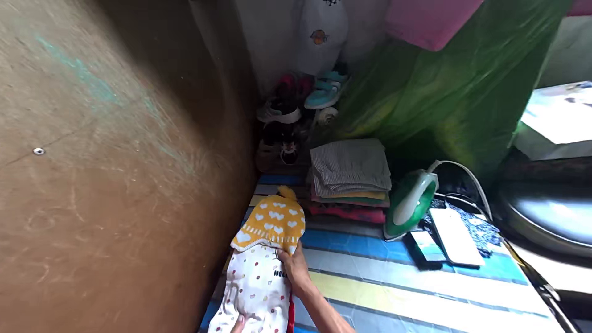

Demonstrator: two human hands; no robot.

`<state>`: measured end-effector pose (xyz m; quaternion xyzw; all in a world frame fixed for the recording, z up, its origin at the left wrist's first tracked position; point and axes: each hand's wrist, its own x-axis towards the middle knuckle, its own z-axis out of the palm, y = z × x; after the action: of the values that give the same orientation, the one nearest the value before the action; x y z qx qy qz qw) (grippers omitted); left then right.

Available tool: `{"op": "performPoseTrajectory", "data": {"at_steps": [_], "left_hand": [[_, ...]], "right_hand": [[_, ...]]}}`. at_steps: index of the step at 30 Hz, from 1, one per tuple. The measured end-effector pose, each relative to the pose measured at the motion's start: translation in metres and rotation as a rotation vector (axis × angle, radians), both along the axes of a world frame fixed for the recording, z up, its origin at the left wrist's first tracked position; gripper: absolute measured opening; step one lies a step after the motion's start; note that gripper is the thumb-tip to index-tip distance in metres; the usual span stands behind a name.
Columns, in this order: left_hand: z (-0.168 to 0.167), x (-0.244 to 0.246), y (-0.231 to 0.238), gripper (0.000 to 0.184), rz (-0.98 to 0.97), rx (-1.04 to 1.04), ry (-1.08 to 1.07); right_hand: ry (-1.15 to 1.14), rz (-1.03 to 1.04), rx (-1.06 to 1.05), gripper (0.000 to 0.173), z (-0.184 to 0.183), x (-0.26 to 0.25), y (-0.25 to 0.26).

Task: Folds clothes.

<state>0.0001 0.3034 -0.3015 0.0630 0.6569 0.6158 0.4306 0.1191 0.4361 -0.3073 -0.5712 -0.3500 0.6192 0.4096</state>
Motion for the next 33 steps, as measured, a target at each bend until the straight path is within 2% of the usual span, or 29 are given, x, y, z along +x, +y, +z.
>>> {"op": "performPoseTrajectory", "data": {"at_steps": [6, 12, 16, 19, 22, 26, 30, 33], "left_hand": [[0.009, 0.003, 0.086, 0.043, 0.003, 0.052, 0.051], [0.016, -0.003, 0.185, 0.05, -0.071, -0.017, 0.013], [0.02, -0.022, 0.237, 0.049, -0.181, -0.068, 0.054], [0.024, -0.038, 0.256, 0.041, -0.231, -0.145, 0.049], [0.016, -0.039, 0.249, 0.04, -0.23, -0.142, -0.004], [0.011, -0.018, 0.218, 0.044, -0.152, -0.082, -0.034], [0.029, -0.013, 0.181, 0.071, -0.168, -0.169, 0.03], [0.047, -0.01, 0.132, 0.07, -0.248, -0.18, 0.169]], "right_hand": [[-0.042, -0.005, 0.05, 0.072, 0.014, 0.006, 0.085], [-0.079, -0.045, 0.036, 0.075, 0.023, 0.013, 0.157], [-0.063, -0.09, 0.06, 0.069, 0.026, 0.016, 0.177], [-0.074, -0.127, 0.074, 0.07, 0.019, 0.011, 0.184], [-0.056, -0.14, 0.055, 0.072, 0.011, 0.01, 0.191], [-0.02, -0.083, 0.095, 0.083, 0.018, 0.02, 0.158], [-0.054, -0.071, 0.15, 0.081, 0.013, 0.033, 0.109], [-0.209, 0.179, 0.182, 0.069, 0.01, 0.062, 0.046]]}}
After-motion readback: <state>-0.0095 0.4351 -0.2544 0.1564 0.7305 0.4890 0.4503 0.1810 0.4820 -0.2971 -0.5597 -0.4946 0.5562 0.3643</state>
